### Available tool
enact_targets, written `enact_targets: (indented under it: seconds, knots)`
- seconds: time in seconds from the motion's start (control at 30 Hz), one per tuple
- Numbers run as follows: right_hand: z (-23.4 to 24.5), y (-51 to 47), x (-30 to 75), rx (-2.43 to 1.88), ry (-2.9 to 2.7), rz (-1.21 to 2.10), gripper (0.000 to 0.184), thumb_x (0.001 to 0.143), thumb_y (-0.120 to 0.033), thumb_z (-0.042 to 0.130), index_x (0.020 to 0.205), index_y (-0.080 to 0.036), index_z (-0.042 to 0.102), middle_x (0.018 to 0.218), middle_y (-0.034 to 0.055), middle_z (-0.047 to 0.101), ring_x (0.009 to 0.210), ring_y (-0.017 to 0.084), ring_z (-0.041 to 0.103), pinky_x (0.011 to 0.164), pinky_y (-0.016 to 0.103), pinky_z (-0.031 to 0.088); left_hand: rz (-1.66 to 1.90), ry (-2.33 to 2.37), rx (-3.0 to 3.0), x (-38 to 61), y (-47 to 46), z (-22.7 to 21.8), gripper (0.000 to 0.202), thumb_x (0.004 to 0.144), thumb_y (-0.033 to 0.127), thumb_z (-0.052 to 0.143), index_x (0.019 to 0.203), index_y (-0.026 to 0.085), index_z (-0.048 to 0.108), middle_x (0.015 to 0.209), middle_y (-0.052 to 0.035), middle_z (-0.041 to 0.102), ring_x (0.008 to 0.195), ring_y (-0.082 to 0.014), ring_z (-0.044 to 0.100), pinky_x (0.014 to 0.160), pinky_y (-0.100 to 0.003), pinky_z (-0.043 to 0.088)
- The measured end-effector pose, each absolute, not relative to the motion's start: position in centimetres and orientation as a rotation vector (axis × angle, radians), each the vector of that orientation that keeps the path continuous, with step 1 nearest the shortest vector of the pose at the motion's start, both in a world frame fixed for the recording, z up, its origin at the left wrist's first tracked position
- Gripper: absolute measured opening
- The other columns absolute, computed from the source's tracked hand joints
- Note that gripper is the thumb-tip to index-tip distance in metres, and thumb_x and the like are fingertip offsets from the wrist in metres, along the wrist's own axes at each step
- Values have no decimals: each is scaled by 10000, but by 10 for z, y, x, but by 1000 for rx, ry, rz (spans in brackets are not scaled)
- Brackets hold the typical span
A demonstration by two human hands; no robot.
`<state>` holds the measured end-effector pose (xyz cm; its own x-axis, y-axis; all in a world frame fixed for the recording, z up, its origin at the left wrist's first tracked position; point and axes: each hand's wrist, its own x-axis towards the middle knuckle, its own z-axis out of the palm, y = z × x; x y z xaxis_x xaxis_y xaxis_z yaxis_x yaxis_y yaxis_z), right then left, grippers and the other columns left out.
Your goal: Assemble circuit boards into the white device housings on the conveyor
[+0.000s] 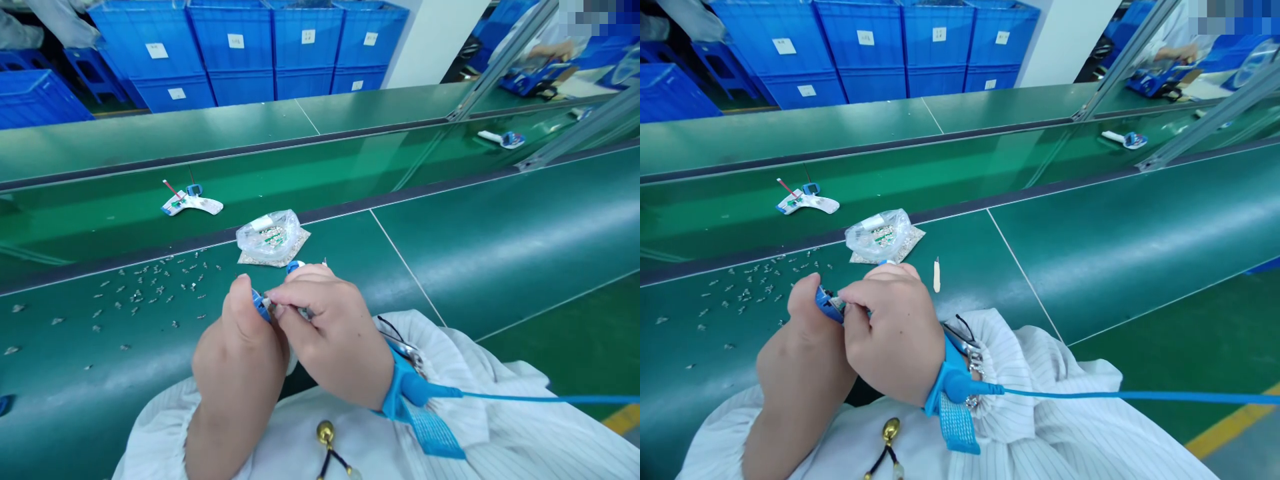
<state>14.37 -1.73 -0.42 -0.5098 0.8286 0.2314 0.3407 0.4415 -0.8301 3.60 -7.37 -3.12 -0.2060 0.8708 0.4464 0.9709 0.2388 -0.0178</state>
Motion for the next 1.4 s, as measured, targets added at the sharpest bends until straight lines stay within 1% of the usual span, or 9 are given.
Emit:
enact_targets:
  seconds: [0.13, 0.27, 0.53, 0.67, 0.77, 0.93, 1.1, 1.23, 1.4]
  knots:
    - [0, -18, 144, -951, -2055, 1042, 221, 800, -86, 475, 631, -165, 593, 626, -4, 590, 710, 136, 540, 732, 290, 389, -476, -2222, -1638, 37, -74, -28, 278, 876, 268, 400, 1100, 133, 494, 498, 71, 297, 376, -132, 325, 405, -224, 179]
    - [2, -18, 145, -926, -2069, 1035, 214, 796, -82, 469, 625, -155, 575, 596, -7, 548, 688, 128, 522, 717, 286, 385, -499, -2188, -1687, 36, -74, -27, 270, 876, 239, 377, 1091, 125, 492, 495, 78, 278, 379, -126, 270, 410, -231, 160]
    - [3, -18, 145, -948, -2087, 998, 209, 790, -90, 468, 618, -148, 573, 611, 1, 555, 716, 132, 531, 693, 281, 367, -412, -1945, -1720, 34, -75, -26, 288, 883, 160, 408, 1161, 91, 379, 505, 113, 206, 363, -121, 262, 392, -216, 165]
    - [2, -16, 145, -965, -2130, 964, 218, 789, -91, 469, 590, -142, 543, 599, 0, 535, 699, 128, 524, 687, 282, 351, -416, -1996, -1759, 32, -73, -27, 293, 880, 174, 387, 1161, 91, 377, 484, 94, 291, 344, -141, 361, 383, -219, 177]
    - [0, -13, 146, -958, -2160, 918, 206, 796, -106, 475, 623, -137, 583, 609, 7, 556, 694, 131, 523, 704, 292, 351, -496, -2159, -1889, 28, -73, -25, 351, 845, 220, 396, 1177, 109, 367, 478, 61, 406, 336, -180, 450, 374, -230, 186]
    - [1, -8, 150, -962, -2235, 851, 198, 807, -124, 496, 684, -138, 652, 610, 2, 581, 659, 124, 492, 718, 299, 352, -688, -2426, -2200, 23, -73, -16, 370, 836, 242, 389, 1191, 182, 302, 559, 41, 559, 347, -186, 527, 359, -220, 311]
    - [4, -8, 151, -929, -2257, 688, 225, 807, -128, 494, 658, -136, 663, 581, 3, 567, 607, 120, 449, 689, 308, 348, -841, -2438, -2242, 23, -73, -11, 351, 862, 273, 386, 1194, 205, 294, 592, 42, 591, 358, -171, 547, 344, -211, 343]
    - [1, -9, 150, -884, -2215, 589, 220, 799, -129, 514, 640, -133, 665, 573, 14, 587, 600, 129, 463, 669, 312, 358, -930, -2449, -2301, 23, -74, -9, 348, 865, 262, 404, 1193, 217, 299, 578, 60, 578, 364, -151, 551, 337, -195, 361]
    - [-2, -8, 152, -808, -2154, 551, 171, 788, -111, 545, 663, -148, 656, 587, -4, 615, 621, 129, 487, 682, 304, 382, -1075, -2481, -2347, 22, -80, -11, 352, 901, 288, 422, 1230, 262, 301, 672, 51, 632, 446, -122, 582, 387, -171, 406]
